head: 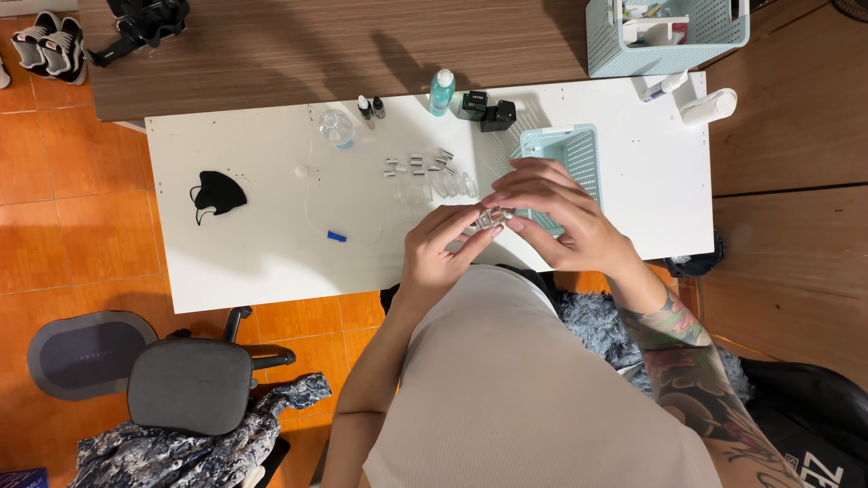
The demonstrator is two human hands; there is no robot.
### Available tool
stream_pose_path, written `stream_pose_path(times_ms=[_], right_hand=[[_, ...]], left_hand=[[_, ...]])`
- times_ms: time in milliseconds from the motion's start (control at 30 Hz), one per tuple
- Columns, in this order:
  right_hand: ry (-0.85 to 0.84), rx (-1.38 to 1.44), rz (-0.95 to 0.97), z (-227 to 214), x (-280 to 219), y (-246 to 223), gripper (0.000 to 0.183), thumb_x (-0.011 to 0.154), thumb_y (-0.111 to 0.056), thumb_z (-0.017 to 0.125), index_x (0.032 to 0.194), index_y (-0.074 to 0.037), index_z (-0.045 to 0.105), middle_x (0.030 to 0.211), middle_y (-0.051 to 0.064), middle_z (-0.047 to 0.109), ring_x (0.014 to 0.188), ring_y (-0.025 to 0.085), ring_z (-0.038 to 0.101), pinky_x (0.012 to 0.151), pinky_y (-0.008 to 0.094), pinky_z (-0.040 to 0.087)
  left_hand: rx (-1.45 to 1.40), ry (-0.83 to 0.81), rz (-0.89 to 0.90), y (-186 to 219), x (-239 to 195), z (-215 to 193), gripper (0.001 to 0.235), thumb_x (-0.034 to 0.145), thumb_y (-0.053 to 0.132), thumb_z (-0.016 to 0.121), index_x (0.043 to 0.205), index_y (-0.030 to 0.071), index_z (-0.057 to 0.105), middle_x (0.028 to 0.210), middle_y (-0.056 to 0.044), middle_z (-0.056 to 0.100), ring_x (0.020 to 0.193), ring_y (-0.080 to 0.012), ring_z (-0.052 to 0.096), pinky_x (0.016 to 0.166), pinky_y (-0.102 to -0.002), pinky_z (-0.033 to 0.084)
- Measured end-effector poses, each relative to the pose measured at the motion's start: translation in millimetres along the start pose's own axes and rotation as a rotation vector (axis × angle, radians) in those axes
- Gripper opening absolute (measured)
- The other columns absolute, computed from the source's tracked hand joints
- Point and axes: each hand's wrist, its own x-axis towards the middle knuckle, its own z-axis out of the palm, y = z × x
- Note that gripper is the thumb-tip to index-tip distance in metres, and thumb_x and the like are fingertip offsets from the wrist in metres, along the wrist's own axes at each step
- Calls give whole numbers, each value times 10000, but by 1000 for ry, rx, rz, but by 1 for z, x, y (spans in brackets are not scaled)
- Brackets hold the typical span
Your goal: Preparing and organizing small perfume vials and a syringe on a desk.
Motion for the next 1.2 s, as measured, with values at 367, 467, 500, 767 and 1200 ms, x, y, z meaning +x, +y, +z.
stream_pose_path(times_ms=[367, 467, 500, 767, 1200], right_hand=[[87, 0, -3, 3, -6, 6, 352, 901, -14, 746, 1210, 110, 632, 998, 193, 679, 977, 421, 670, 965, 662, 494], [89, 19, 11, 2, -4, 8, 475, 881, -76, 790, 1257, 135, 592, 1021, 233, 662, 996, 457, 645, 969, 695, 479], [71, 71, 43, 2, -2, 4, 526, 907, -97, 760, 1324, 141, 547, 1094, 274, 660, 1069, 496, 633, 1009, 721, 450], [84, 74, 80, 4, -8, 9, 464, 908, -12, 746, 1300, 152, 557, 1084, 259, 688, 1063, 492, 645, 1004, 712, 457], [221, 19, 305, 14, -7, -4, 227, 790, -51, 874, 967, 36, 760, 903, 160, 754, 842, 327, 712, 818, 446, 569]], left_hand=[[-15, 0, -10, 7, 6, 2, 311, 889, 15, 805, 1196, 35, 759, 953, -157, 744, 764, -239, 738, 526, -271, 649], [-23, -11, -16, 8, 9, 1, 285, 894, 17, 799, 1177, 34, 764, 961, -158, 747, 775, -249, 743, 532, -275, 652], [-41, -17, -20, 7, 8, 2, 274, 903, 14, 785, 1176, 32, 763, 974, -160, 747, 791, -256, 746, 534, -277, 651], [-14, -19, -29, 7, 10, 2, 281, 895, 21, 807, 1171, 15, 751, 950, -168, 732, 783, -262, 741, 530, -296, 657], [79, 34, 73, -7, 6, 10, 250, 870, 13, 818, 1114, 8, 766, 883, -118, 731, 728, -207, 721, 510, -245, 646]])
